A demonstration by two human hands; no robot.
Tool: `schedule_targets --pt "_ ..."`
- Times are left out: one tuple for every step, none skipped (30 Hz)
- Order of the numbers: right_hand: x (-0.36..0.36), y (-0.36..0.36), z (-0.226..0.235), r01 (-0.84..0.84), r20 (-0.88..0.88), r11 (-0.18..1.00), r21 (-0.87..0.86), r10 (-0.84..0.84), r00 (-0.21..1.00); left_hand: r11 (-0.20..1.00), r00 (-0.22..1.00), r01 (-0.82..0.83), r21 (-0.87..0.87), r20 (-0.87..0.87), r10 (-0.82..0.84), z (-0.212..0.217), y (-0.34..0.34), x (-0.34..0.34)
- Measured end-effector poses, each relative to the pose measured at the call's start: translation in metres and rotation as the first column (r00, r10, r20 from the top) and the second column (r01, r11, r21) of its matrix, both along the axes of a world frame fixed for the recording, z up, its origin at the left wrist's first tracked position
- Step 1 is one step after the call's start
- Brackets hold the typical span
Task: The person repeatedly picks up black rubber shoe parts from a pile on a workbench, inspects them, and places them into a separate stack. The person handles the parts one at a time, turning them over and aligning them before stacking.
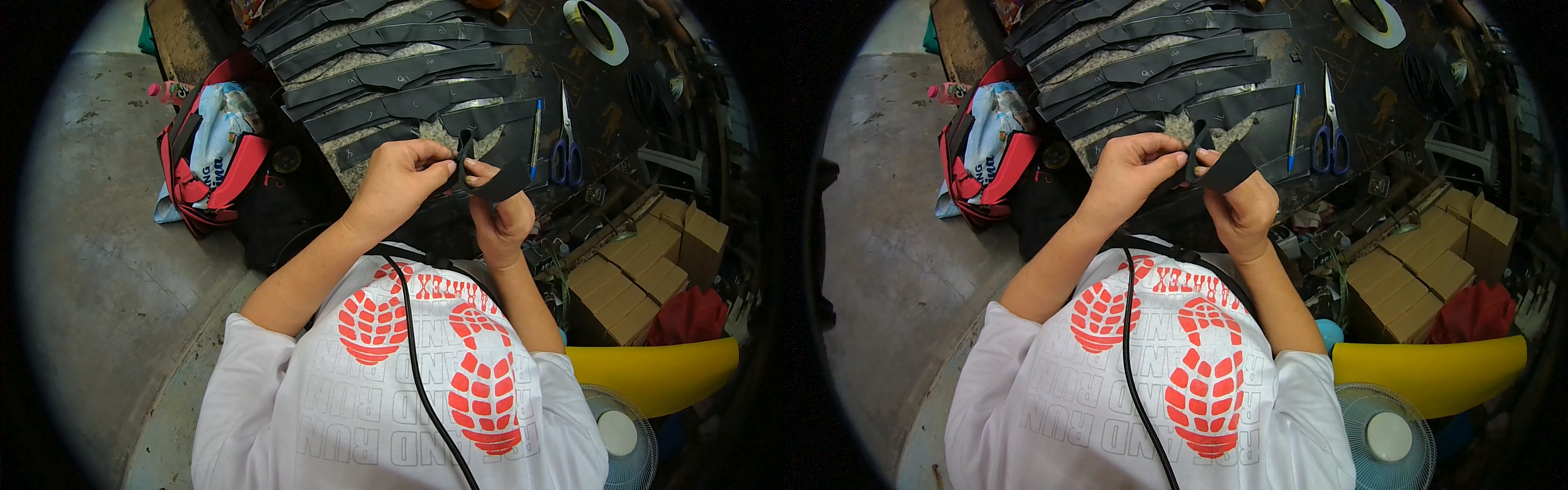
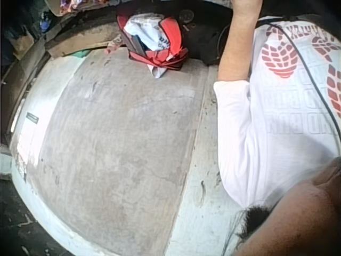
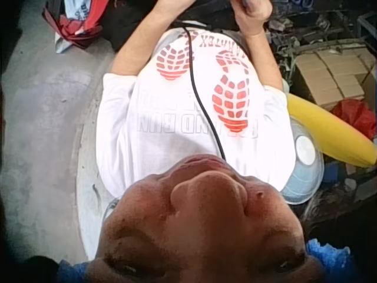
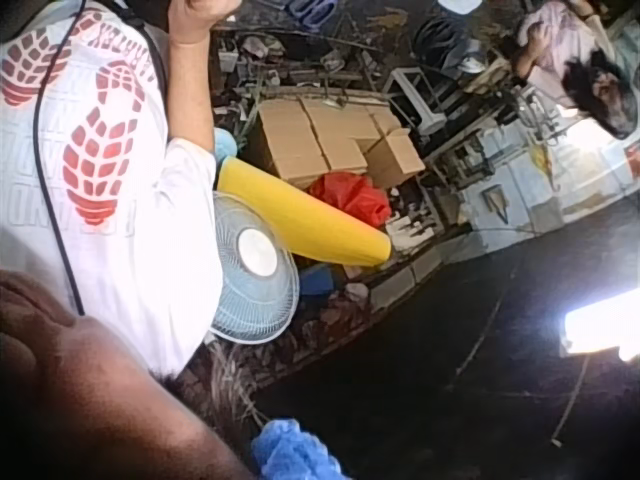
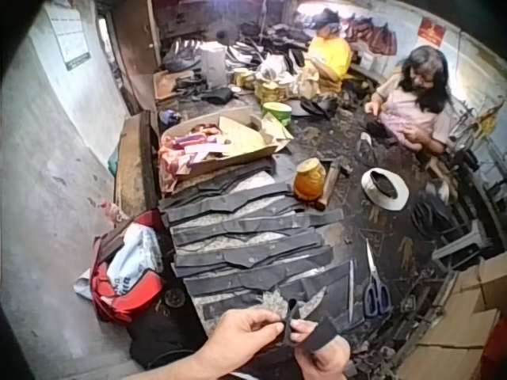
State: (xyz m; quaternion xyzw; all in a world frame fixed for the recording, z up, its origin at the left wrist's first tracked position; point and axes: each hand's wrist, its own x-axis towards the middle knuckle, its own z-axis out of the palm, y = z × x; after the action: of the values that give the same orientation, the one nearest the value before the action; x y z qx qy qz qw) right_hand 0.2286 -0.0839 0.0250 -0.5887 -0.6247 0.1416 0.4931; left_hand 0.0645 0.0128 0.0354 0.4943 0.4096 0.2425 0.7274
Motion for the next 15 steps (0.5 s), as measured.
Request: schedule_targets --pt "0.0 0.001 0.0 -0.008 0.006 1.0 0.011 0.008 1.0 1.0 1.0 0.005 0.005 -0.008 -0.005 0.002 -0.001 -0.001" --pt "0.0 0.001 0.0 -0.015 0.016 1.0 0.015 0.014 1.0 1.0 1.0 0.011 0.009 -0.016 -0.011 0.003 -0.001 -0.002" --pt "0.0 0.002 0.001 -0.02 0.026 1.0 0.023 0.019 0.999 0.999 0.999 0.012 0.031 -0.032 -0.011 0.004 -0.001 -0.002" --pt "0.0 0.002 0.001 -0.022 0.037 0.999 0.031 0.021 0.999 0.998 0.999 0.014 0.054 -0.048 -0.011 0.004 -0.001 -0.002" --pt "0.0 0.003 0.002 -0.024 0.048 0.999 0.043 0.022 0.999 0.997 0.998 0.008 0.08 -0.055 -0.004 0.005 -0.001 -0.002" --pt "0.0 0.004 0.003 -0.024 0.063 0.999 0.042 0.022 0.998 0.996 0.998 0.005 0.094 -0.066 0.001 0.004 -0.001 -0.002" --pt "-0.001 0.004 0.004 -0.038 0.091 0.997 0.061 0.032 0.995 0.994 0.998 -0.006 0.111 -0.067 0.013 0.003 0.0 -0.001" --pt "-0.001 0.005 0.005 -0.05 0.121 0.997 0.066 0.042 0.992 0.992 0.997 -0.016 0.128 -0.069 0.025 0.002 0.0 -0.001" --pt "0.0 0.006 0.006 -0.058 0.146 0.995 0.082 0.045 0.988 0.996 0.999 -0.014 0.092 -0.045 0.018 0.001 0.0 -0.001" --pt "0.0 0.007 0.006 -0.064 0.188 0.994 0.086 0.047 0.981 0.998 1.0 -0.011 0.056 -0.02 0.012 0.0 0.001 -0.002" --pt "-0.001 0.007 0.006 -0.065 0.224 0.993 0.101 0.041 0.974 0.999 1.0 -0.015 0.028 0.028 0.014 -0.002 0.002 -0.002" --pt "0.0 0.007 0.006 -0.078 0.274 0.991 0.105 0.046 0.961 1.0 1.0 -0.016 0.009 0.018 0.016 -0.004 0.003 -0.001" --pt "-0.001 0.007 0.005 -0.073 0.279 0.992 0.105 0.041 0.96 1.0 0.999 -0.027 -0.002 0.031 0.027 -0.006 0.003 -0.001" --pt "-0.001 0.006 0.005 -0.078 0.296 0.993 0.093 0.047 0.954 0.999 0.998 -0.043 -0.014 0.041 0.044 -0.008 0.004 0.0" --pt "-0.002 0.005 0.004 -0.081 0.319 0.995 0.065 0.056 0.946 0.999 0.997 -0.054 0.005 0.051 0.054 -0.009 0.004 0.001"
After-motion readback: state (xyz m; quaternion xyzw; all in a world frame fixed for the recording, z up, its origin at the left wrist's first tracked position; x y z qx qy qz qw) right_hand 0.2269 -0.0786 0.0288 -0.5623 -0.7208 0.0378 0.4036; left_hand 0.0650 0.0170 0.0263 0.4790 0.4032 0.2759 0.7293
